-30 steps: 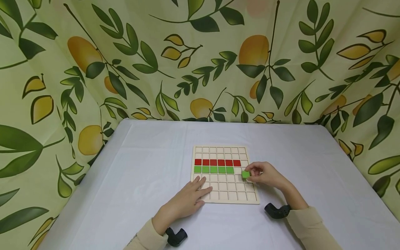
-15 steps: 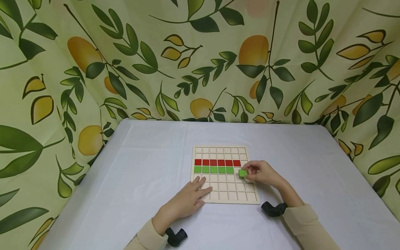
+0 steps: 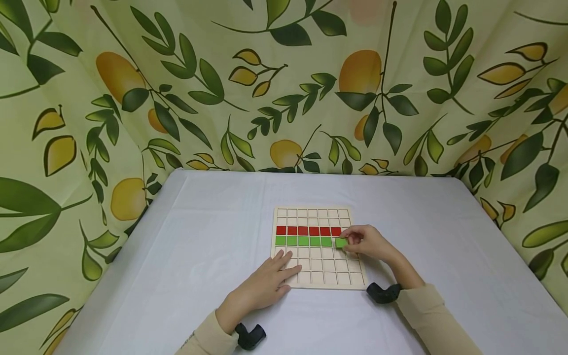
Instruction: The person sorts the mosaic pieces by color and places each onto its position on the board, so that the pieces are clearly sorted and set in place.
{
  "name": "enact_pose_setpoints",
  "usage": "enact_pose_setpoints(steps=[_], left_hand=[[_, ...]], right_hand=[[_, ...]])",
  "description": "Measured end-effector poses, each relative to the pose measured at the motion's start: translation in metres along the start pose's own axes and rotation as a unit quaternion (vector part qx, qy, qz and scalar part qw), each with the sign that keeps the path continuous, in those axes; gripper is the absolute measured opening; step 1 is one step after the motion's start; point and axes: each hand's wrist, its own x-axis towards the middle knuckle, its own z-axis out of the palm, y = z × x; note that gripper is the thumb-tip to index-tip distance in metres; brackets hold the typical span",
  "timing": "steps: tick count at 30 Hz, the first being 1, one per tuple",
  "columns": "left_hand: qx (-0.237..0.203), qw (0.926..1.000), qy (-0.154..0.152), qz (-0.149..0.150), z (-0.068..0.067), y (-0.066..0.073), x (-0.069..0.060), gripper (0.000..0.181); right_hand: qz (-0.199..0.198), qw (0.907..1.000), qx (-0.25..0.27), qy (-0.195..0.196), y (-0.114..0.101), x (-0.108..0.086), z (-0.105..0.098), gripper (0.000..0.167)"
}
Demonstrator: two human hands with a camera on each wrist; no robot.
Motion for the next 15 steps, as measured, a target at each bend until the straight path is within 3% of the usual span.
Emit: enact_pose_setpoints(steps=[15], left_hand=[[-0.001, 1.0, -0.002, -0.001, -0.0016, 0.0011, -0.0008, 0.047]], right_hand=[[0.0, 0.9993, -0.038, 0.009, 0.0015, 0.0062, 0.0042, 0.023]])
